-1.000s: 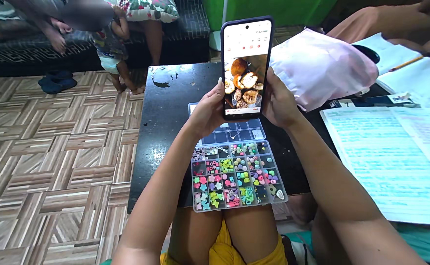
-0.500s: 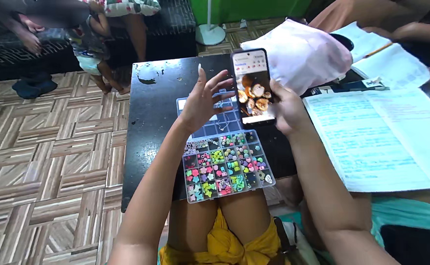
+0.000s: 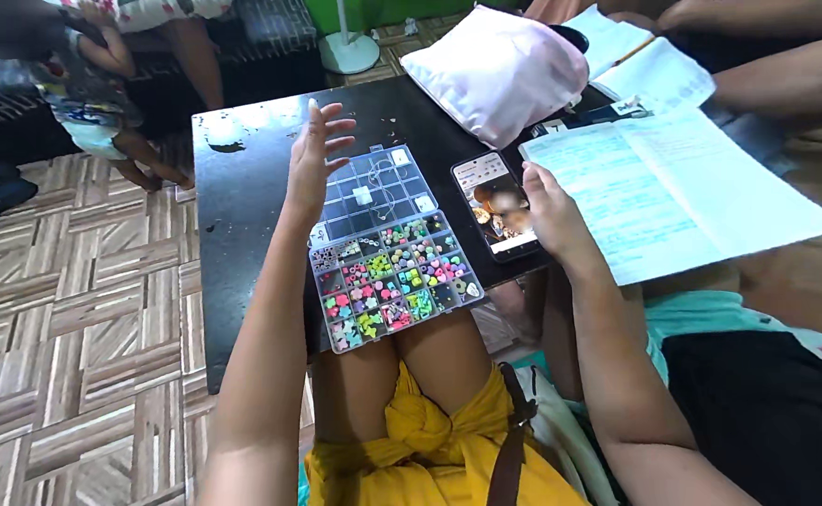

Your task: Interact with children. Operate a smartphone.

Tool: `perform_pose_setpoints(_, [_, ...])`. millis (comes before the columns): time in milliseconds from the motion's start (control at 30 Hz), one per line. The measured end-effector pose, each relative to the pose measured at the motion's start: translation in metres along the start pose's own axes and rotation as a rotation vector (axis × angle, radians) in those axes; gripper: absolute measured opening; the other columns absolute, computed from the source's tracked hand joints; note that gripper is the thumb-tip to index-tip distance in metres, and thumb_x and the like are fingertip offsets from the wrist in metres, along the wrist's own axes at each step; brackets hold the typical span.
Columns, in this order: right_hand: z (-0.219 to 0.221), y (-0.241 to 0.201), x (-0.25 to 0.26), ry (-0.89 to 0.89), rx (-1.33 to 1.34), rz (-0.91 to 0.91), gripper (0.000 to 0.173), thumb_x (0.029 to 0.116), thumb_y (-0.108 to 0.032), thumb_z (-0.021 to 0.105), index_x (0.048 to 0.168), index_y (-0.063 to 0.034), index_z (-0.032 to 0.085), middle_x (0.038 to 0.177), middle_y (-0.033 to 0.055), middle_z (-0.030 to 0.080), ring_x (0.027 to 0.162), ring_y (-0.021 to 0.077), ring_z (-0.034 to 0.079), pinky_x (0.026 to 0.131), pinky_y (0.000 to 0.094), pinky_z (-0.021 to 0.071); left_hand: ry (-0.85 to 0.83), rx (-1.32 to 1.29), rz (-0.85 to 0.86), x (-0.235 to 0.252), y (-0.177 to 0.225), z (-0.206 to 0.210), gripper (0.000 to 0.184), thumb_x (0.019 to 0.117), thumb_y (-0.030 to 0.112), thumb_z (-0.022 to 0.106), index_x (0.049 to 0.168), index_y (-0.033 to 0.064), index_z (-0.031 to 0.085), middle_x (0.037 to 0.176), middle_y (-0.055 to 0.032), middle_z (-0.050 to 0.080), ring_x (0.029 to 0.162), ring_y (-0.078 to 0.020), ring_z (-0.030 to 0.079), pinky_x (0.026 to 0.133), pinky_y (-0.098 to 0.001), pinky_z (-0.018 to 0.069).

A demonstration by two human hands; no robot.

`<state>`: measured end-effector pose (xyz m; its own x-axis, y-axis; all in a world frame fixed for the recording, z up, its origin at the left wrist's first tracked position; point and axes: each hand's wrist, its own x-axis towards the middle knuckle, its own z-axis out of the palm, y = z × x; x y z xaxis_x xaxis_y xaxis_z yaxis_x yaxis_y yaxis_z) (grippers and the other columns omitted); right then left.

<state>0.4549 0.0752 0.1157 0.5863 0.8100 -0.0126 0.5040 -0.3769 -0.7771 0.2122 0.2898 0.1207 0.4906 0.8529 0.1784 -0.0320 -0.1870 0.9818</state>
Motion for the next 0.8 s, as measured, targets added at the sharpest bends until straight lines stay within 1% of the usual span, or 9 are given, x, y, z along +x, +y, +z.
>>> perform_pose_setpoints(67, [0.000,0.001,-0.005,0.025,-0.058,-0.049,0.071,0.1062,-0.063,0.025,0.160,-0.0178,0.035,0.136,0.0293,0.057,0.117,0.0504,0.059,0.090,0.0702,0.0445,0.047,0.043,0.052,-0.001,-0.001,-0.002,0.060,0.1116,0.041,0.017,0.147,0.0033,0.047,0.138,-0.0107,0.060,0.124,-0.0206,0.059,0.100,-0.0407,0.0503])
perform_pose_setpoints(133, [0.000,0.004,-0.008,0.033,-0.087,-0.067,0.069,0.1071,-0.060,0.026,0.162,-0.0182,0.032,0.139,0.0293,0.056,0.122,0.0493,0.057,0.096,0.0687,0.0431,0.095,0.050,0.058,-0.001,-0.001,-0.003,0.060,0.1119,0.039,0.016,0.144,0.0019,0.050,0.136,-0.0115,0.061,0.122,-0.0199,0.060,0.099,-0.0395,0.0502])
perform_pose_setpoints(300, [0.000,0.018,-0.015,-0.004,-0.049,-0.132,0.064,0.1103,-0.049,0.027,0.164,-0.0135,0.025,0.155,0.0183,0.047,0.141,0.0387,0.046,0.113,0.0611,0.0353,0.199,0.035,0.079,-0.002,-0.008,-0.013,0.060,0.1127,0.037,0.014,0.139,0.0010,0.054,0.129,-0.0107,0.064,0.116,-0.0171,0.063,0.096,-0.0365,0.0512])
perform_pose_setpoints(433, [0.005,0.039,-0.022,0.045,-0.070,-0.268,0.061,0.1100,-0.044,0.028,0.160,-0.0102,0.032,0.158,0.0163,0.043,0.143,0.0332,0.045,0.114,0.0559,0.0383,0.244,0.156,0.183,-0.010,-0.010,-0.023,0.057,0.1125,0.034,0.018,0.138,-0.0021,0.053,0.128,-0.0137,0.064,0.113,-0.0171,0.063,0.095,-0.0347,0.0504])
perform_pose_setpoints(533, [0.016,0.049,-0.032,0.148,-0.127,-0.332,0.066,0.1068,-0.048,0.035,0.155,-0.0028,0.039,0.154,0.0200,0.046,0.142,0.0348,0.045,0.115,0.0534,0.0377,0.214,0.515,0.313,-0.027,-0.017,-0.037,0.057,0.1126,0.034,0.023,0.135,-0.0065,0.055,0.130,-0.0230,0.063,0.120,-0.0259,0.062,0.101,-0.0405,0.0487])
perform_pose_setpoints(600, [0.024,0.053,-0.040,0.192,-0.135,-0.314,0.069,0.1043,-0.049,0.041,0.155,-0.0015,0.038,0.153,0.0218,0.047,0.142,0.0359,0.045,0.114,0.0538,0.0387,0.187,0.718,0.357,-0.041,-0.015,-0.046,0.057,0.1130,0.034,0.025,0.133,-0.0093,0.056,0.131,-0.0297,0.061,0.124,-0.0372,0.060,0.108,-0.0494,0.0454])
perform_pose_setpoints(667, [0.030,0.057,-0.045,0.219,-0.158,-0.334,0.072,0.1030,-0.049,0.045,0.155,0.0001,0.036,0.155,0.0221,0.044,0.143,0.0361,0.044,0.115,0.0527,0.0383,0.200,0.787,0.350,-0.052,-0.014,-0.056,0.058,0.1130,0.034,0.024,0.133,-0.0103,0.056,0.131,-0.0322,0.060,0.125,-0.0414,0.058,0.109,-0.0523,0.0436])
perform_pose_setpoints(733, [0.033,0.060,-0.048,0.241,-0.170,-0.378,0.071,0.1042,-0.049,0.042,0.154,0.0013,0.038,0.154,0.0216,0.046,0.143,0.0362,0.044,0.116,0.0509,0.0374,0.233,0.798,0.323,-0.058,-0.017,-0.068,0.061,0.1129,0.036,0.022,0.134,-0.0109,0.055,0.130,-0.0328,0.060,0.124,-0.0416,0.059,0.109,-0.0517,0.0437])
perform_pose_setpoints(800, [0.030,0.064,-0.049,0.256,-0.162,-0.443,0.068,0.1069,-0.051,0.033,0.150,0.0003,0.047,0.152,0.0207,0.049,0.142,0.0369,0.045,0.117,0.0506,0.0356,0.253,0.781,0.274,-0.062,-0.022,-0.076,0.063,0.1127,0.037,0.020,0.135,-0.0107,0.054,0.131,-0.0323,0.060,0.122,-0.0396,0.061,0.108,-0.0498,0.0447])
